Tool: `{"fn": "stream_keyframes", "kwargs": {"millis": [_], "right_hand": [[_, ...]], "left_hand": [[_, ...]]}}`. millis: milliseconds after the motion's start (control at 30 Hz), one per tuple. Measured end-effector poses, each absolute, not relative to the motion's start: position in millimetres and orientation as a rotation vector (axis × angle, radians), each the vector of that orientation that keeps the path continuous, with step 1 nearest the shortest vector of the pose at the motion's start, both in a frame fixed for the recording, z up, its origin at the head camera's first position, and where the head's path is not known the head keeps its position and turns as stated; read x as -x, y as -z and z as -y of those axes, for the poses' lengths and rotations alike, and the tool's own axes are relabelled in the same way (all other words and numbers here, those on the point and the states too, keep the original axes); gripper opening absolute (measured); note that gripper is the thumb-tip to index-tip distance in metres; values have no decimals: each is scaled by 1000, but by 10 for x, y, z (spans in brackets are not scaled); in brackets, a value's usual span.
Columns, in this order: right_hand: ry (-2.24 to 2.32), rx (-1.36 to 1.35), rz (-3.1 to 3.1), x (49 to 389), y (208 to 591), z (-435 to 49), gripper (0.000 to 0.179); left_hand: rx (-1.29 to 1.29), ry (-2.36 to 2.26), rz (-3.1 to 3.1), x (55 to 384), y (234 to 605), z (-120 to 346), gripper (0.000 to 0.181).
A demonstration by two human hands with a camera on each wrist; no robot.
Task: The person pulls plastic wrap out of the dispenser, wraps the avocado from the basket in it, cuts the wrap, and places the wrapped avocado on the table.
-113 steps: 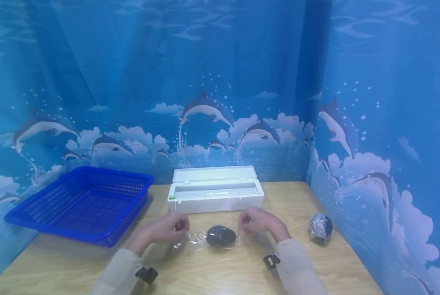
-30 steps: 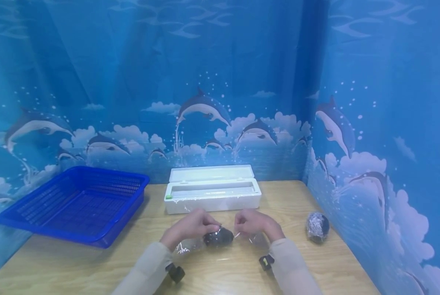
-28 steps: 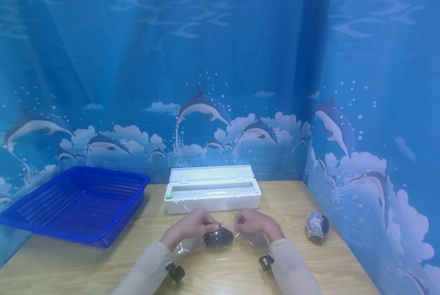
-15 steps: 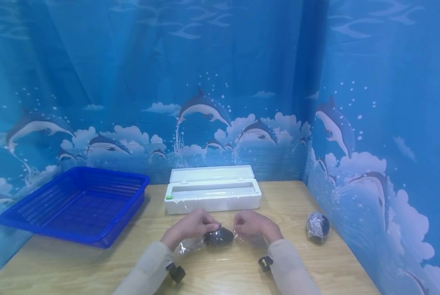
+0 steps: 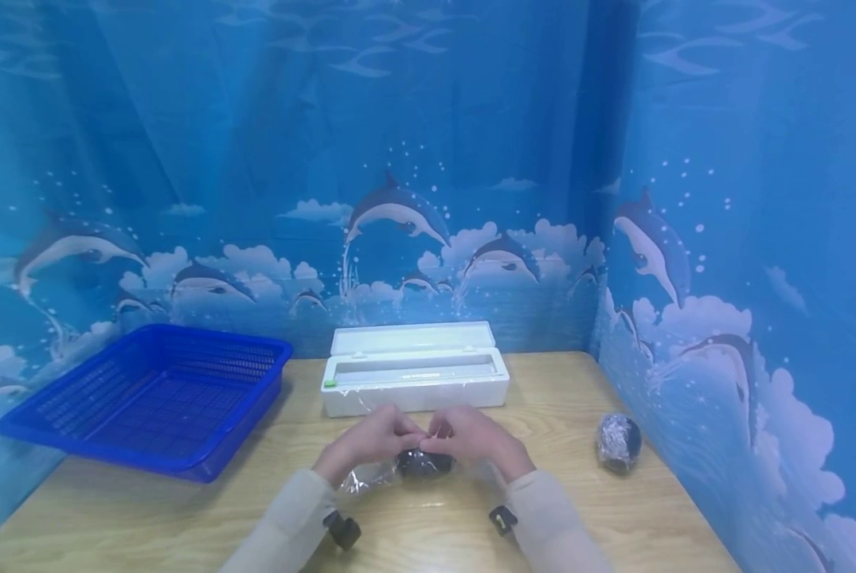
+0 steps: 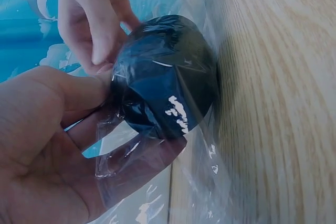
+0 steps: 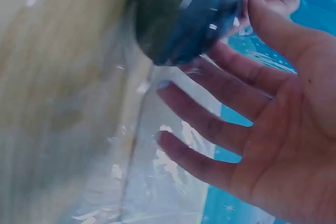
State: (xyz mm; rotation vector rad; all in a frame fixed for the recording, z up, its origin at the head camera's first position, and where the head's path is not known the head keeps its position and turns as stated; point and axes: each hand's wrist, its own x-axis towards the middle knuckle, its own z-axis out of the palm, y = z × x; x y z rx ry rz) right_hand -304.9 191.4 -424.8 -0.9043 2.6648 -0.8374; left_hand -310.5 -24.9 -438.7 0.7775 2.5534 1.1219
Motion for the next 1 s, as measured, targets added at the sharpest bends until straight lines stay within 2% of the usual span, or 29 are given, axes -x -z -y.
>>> {"fn": "stream_keyframes", "kwargs": {"millis": [233,500,1000], "right_hand": [[946,752,-2642,3070,4316,-1896,22],[965,735,-2632,3099,4327,-1920,20],[1005,709,-2625,3151,4383,-1968,13]], "left_hand": [[-812,-1116,-2549,3117,4408,259,20],[-856,-1124,-2455,3101,4380,306,24],[-743,-1142,-2470,3100,4370,288,18]]}}
